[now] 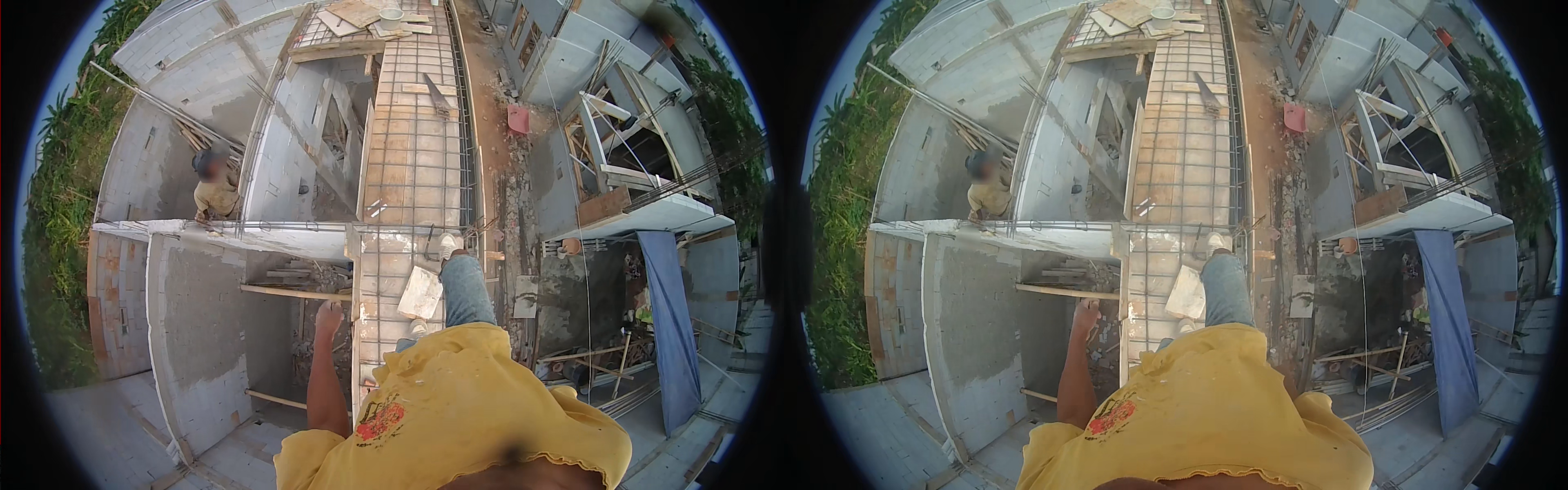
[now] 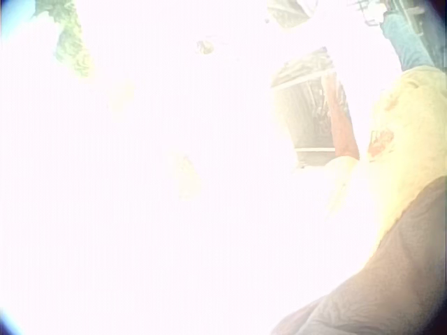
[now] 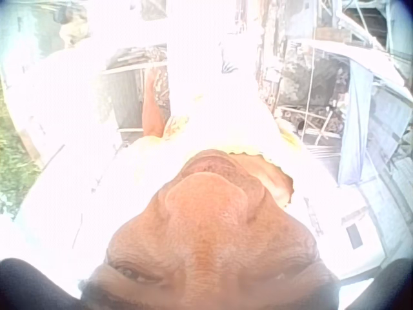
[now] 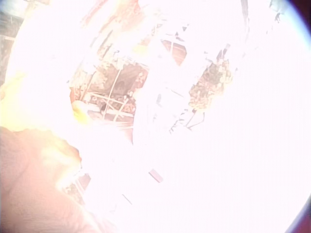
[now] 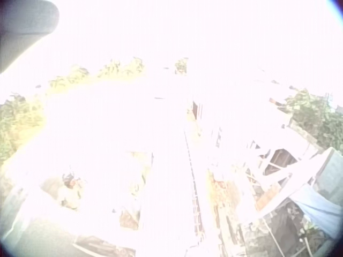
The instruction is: Measure and saw a piece of plywood while standing on a rebar support structure at a construction site.
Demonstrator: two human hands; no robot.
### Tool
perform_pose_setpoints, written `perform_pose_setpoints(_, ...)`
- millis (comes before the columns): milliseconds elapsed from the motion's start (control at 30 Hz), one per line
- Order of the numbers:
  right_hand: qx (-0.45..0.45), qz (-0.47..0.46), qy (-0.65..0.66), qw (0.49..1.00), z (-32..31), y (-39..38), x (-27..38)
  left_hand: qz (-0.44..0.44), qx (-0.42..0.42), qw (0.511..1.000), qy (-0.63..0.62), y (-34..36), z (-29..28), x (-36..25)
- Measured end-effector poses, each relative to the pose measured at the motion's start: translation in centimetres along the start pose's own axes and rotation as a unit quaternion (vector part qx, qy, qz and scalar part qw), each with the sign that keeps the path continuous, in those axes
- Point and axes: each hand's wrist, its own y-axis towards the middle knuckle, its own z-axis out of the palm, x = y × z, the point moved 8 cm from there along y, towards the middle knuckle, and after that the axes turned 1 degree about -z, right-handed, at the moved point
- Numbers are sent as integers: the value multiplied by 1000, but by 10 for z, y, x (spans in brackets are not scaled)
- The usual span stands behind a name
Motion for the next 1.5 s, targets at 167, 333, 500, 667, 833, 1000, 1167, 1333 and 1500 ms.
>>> perform_pose_setpoints(167, 14, 4, 0, 1000, -58, 50, 182, 97, 8, 990, -102, 107, 2, -190)
perform_pose_setpoints(333, -10, -39, -13, 999, -179, 151, 455, 144, -49, 956, -250, 248, -20, -353)
perform_pose_setpoints(500, -183, -240, -118, 946, -335, 179, 748, 6, -34, 987, -159, 363, 30, -341)
perform_pose_setpoints(667, -388, -554, 23, 736, -405, 89, 914, -195, 42, 980, -2, 364, 106, -247)
perform_pose_setpoints(833, -178, -347, 188, 902, -400, 136, 990, 146, 180, 935, 267, 373, 155, -271)
perform_pose_setpoints(1000, -77, -192, 312, 927, -378, 215, 1060, 86, 69, 980, 164, 480, 113, -304)
perform_pose_setpoints(1167, -169, -94, 257, 947, -405, 307, 1069, -252, -80, 948, -179, 650, 10, -379)
perform_pose_setpoints(1333, -234, -65, 90, 966, -439, 331, 1052, -132, -28, 986, -102, 867, -77, -616)
perform_pose_setpoints(1500, -189, -29, 20, 981, -458, 353, 1099, 107, -65, 991, -49, 1021, -86, -838)
